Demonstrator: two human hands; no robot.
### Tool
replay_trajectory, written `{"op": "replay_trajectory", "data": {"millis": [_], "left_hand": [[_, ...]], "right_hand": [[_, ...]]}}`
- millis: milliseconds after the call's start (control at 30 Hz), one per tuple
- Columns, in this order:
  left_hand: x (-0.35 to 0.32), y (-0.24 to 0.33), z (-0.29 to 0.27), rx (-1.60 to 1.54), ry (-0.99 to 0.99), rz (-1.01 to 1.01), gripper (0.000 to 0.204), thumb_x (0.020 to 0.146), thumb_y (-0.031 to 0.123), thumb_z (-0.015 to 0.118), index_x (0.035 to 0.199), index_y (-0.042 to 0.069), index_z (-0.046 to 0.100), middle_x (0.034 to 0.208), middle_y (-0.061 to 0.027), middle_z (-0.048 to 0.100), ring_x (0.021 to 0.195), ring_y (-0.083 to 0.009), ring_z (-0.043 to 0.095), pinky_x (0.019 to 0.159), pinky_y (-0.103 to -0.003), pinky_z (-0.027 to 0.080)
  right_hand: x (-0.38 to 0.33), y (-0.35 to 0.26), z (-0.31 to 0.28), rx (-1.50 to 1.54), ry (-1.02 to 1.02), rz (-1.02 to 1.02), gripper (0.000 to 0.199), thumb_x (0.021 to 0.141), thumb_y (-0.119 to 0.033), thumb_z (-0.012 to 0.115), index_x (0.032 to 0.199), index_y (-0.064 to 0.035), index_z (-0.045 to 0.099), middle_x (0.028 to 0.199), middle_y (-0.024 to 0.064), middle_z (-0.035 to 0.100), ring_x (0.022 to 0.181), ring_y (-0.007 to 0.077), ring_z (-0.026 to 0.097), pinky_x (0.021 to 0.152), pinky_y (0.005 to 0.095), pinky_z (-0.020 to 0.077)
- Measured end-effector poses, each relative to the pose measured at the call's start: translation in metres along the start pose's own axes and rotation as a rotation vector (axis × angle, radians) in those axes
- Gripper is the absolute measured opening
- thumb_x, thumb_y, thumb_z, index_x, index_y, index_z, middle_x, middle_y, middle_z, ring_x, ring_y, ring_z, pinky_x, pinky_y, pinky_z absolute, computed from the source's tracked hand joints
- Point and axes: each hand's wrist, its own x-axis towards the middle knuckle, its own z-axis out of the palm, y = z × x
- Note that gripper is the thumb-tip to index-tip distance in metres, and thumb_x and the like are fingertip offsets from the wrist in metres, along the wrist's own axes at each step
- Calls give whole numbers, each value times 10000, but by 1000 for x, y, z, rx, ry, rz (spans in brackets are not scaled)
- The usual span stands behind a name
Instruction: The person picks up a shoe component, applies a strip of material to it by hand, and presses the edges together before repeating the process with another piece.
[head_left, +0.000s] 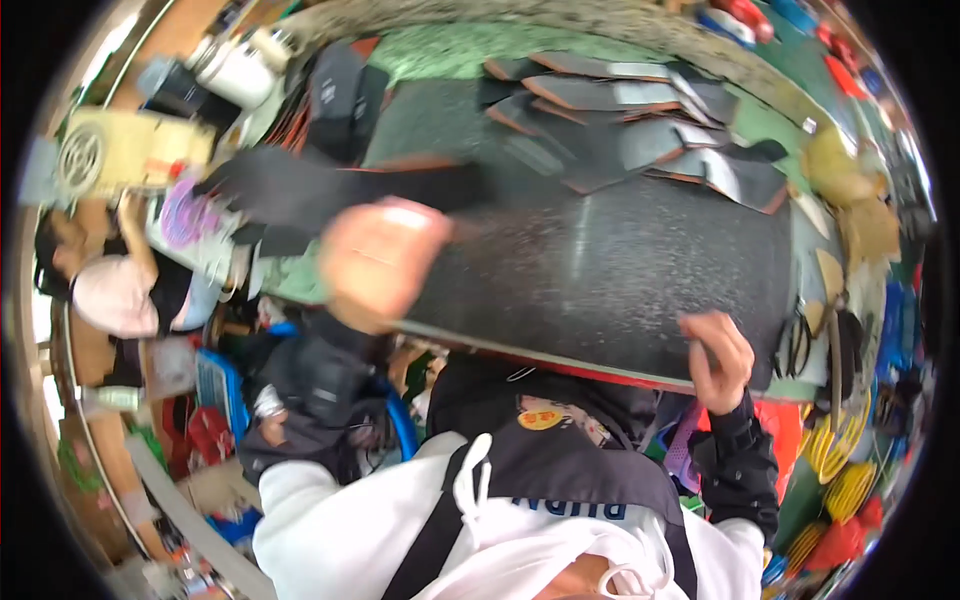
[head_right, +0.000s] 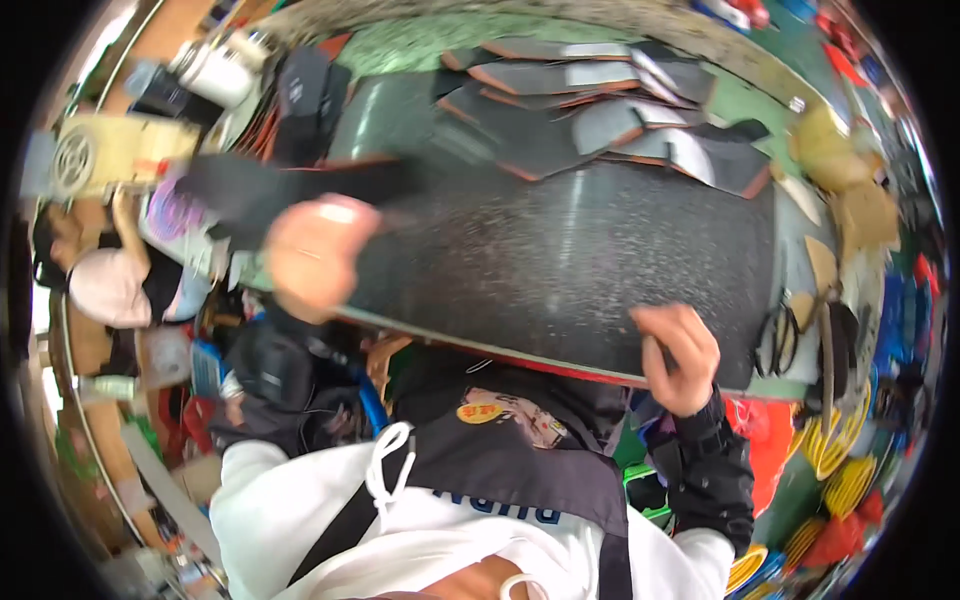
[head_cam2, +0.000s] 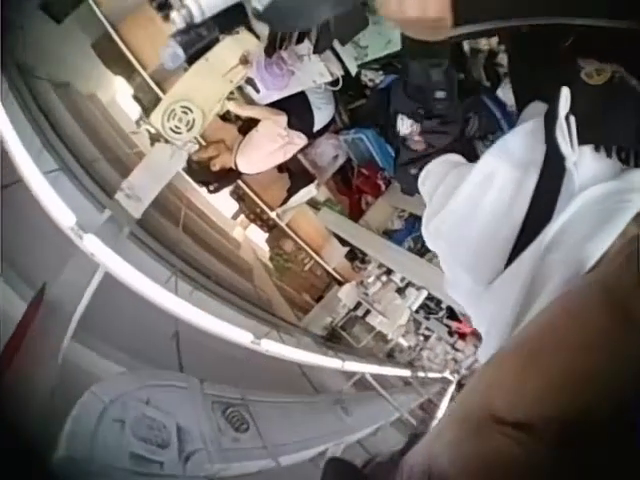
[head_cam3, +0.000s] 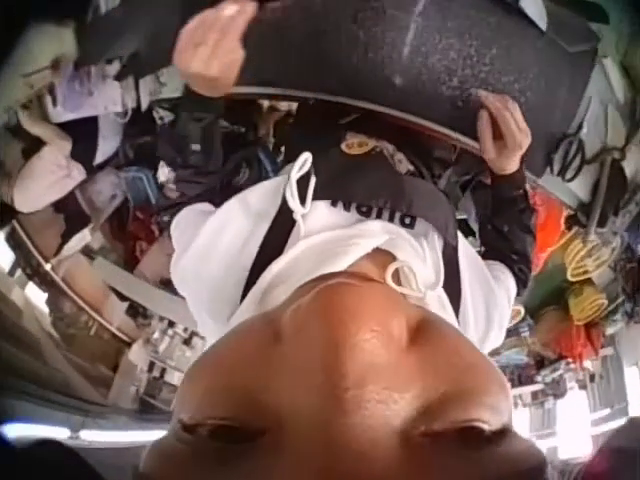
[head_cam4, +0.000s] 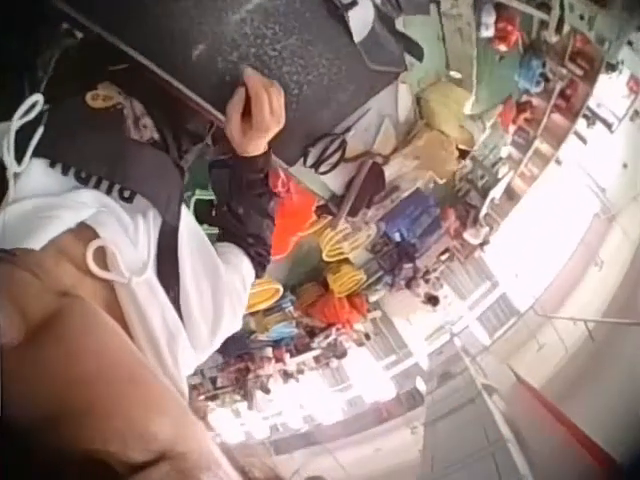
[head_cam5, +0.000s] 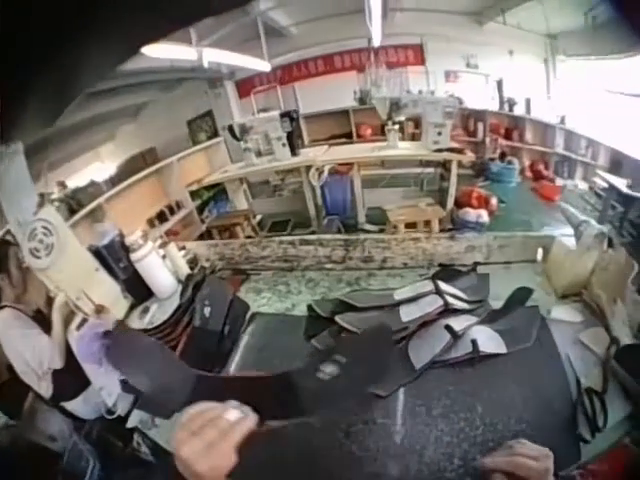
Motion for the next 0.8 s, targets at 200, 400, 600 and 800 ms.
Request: {"op": "replay_trajectory", "data": {"millis": [200, 400, 600, 800], "left_hand": [[48, -79, 38, 90, 58, -290, 219, 888, 179, 658, 1068, 63, 703, 1118, -124, 691, 1006, -315, 651, 899, -395, 499], [270, 6, 208, -351, 87, 58, 630, 832, 385, 723, 1342, 60, 544, 1329, -221, 581, 1244, -351, 552, 1039, -427, 437], [268, -91, 245, -160, -197, -221, 310, 1015, 210, 461, 1275, 81, 572, 1131, -259, 643, 976, -457, 625, 794, -503, 518], [227, 30, 70, -196, 326, -25, 416, 1047, 173, 413, 1456, 108, 460, 1168, -180, 678, 937, -322, 695, 732, -418, 577]], "right_hand": [[69, 33, 2, -142, 23, 66, 387, 792, 32, 624, 1178, 4, 629, 1142, 164, 658, 1055, 349, 623, 921, 396, 489], [185, 87, 31, -507, 231, -83, 701, 721, -228, 739, 1344, -23, 492, 1370, 220, 486, 1244, 406, 486, 1025, 500, 416], [195, 76, 86, -607, 185, 39, 738, 663, -433, 774, 1268, -79, 543, 1311, 151, 505, 1249, 352, 465, 983, 509, 407], [131, 80, 28, -244, 421, -25, 532, 713, -206, 726, 1212, -95, 579, 1250, 139, 553, 1163, 336, 529, 938, 450, 442]]}}
